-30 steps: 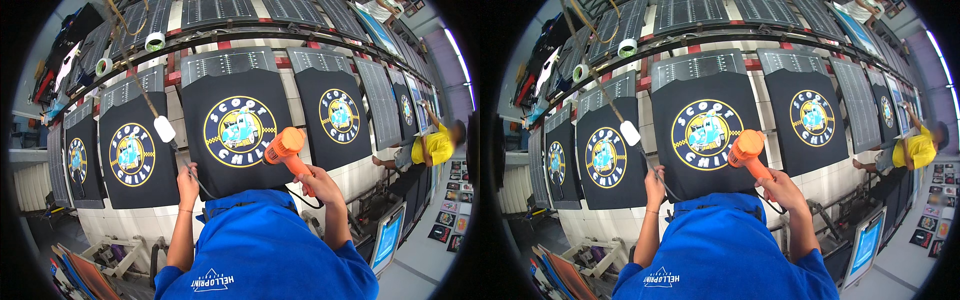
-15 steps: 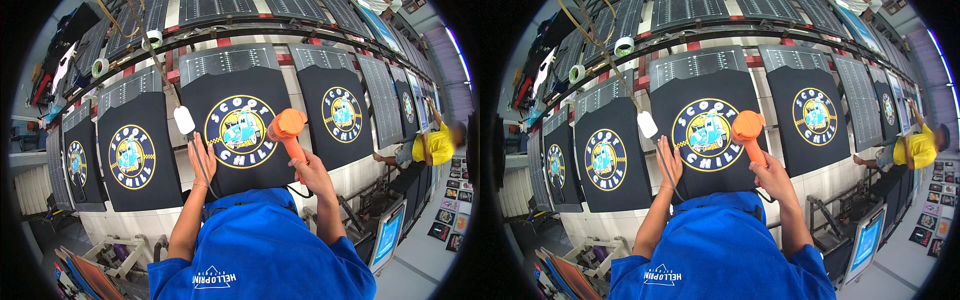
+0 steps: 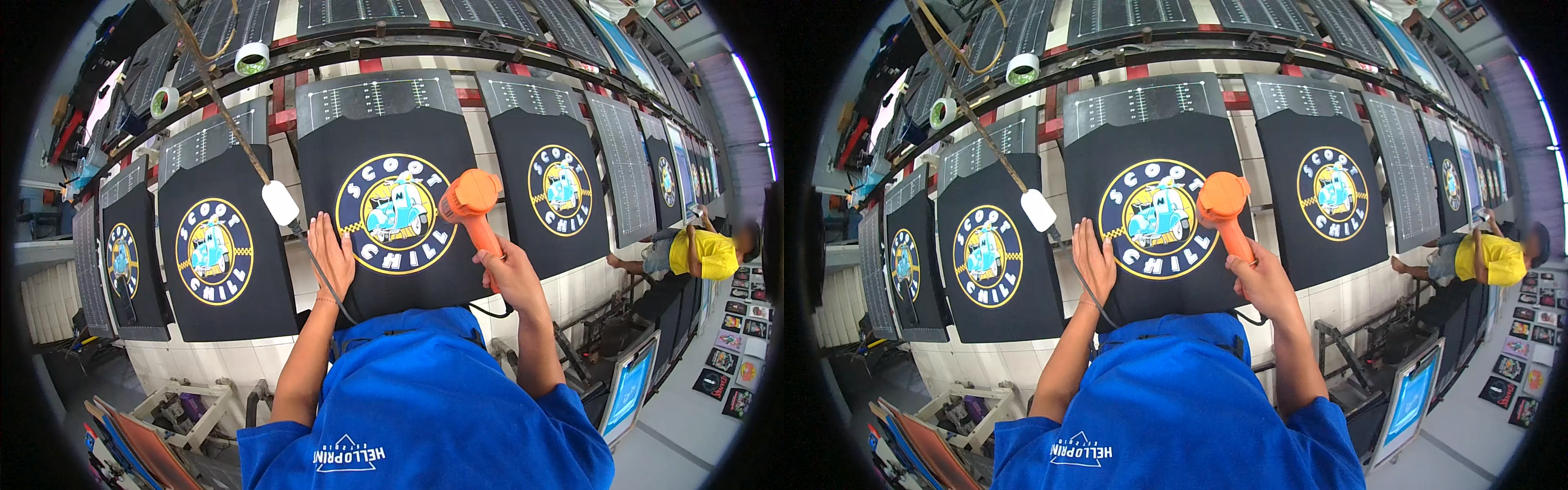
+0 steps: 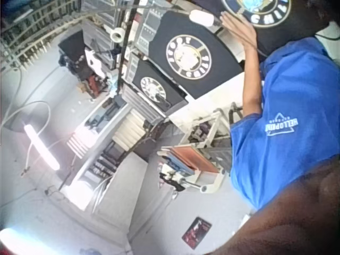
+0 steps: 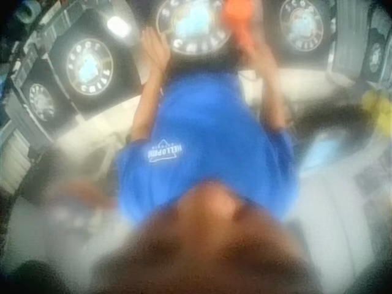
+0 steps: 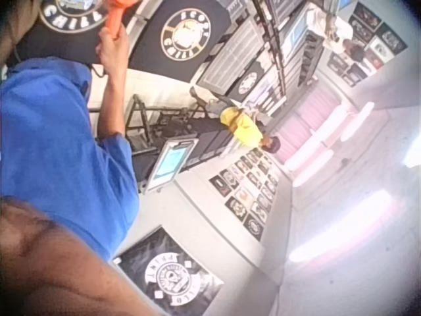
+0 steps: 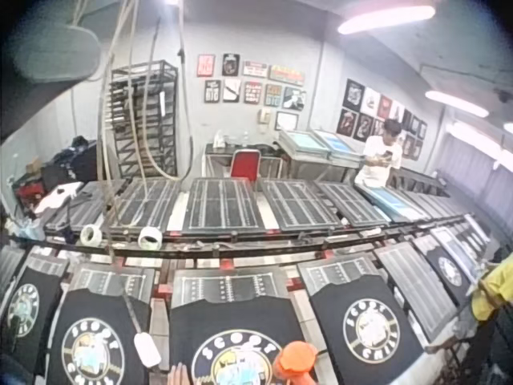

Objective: The person uses a heat gun to dry the ink on several t-shirts mounted on a screen printing rack, moving the nozzle across the graphic area of each shirt one by one.

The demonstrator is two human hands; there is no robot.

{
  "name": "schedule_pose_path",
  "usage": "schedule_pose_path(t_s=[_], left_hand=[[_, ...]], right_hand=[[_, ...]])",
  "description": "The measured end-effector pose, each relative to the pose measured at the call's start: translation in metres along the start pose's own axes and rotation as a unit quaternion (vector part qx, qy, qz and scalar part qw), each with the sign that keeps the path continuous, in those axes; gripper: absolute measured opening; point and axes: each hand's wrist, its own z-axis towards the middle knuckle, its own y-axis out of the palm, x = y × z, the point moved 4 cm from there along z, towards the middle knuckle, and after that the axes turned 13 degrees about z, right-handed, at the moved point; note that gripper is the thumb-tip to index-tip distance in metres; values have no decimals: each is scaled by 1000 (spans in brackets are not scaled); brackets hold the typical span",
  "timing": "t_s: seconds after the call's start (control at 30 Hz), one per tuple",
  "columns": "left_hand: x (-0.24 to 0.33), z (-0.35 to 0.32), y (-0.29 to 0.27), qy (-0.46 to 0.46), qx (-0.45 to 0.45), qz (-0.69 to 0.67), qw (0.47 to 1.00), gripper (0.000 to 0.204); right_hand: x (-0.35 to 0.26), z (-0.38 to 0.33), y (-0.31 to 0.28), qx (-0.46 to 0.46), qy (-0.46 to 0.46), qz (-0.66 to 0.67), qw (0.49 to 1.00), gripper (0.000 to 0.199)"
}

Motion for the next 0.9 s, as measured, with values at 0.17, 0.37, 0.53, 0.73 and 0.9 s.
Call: schedule_pose_path(t_s=[0.17,0.37,0.53,0.73,0.9], left_hand=[[0,0,-2,3,8,1,1000,53],[1,-1,1,4,13,32,999,53],[2,0,-2,-4,1,33,999,54],[0,0,-1,0,11,26,1000,53],[1,3,0,-3,-2,7,1000,52]], right_hand=[[5,-6,-13,-20,36,1,999,25],[-2,-17,-13,17,33,-73,997,30],[12,-25,-28,25,29,-9,999,26],[12,-20,-33,23,32,14,999,30],[3,-2,-25,21,4,5,1000,31]])
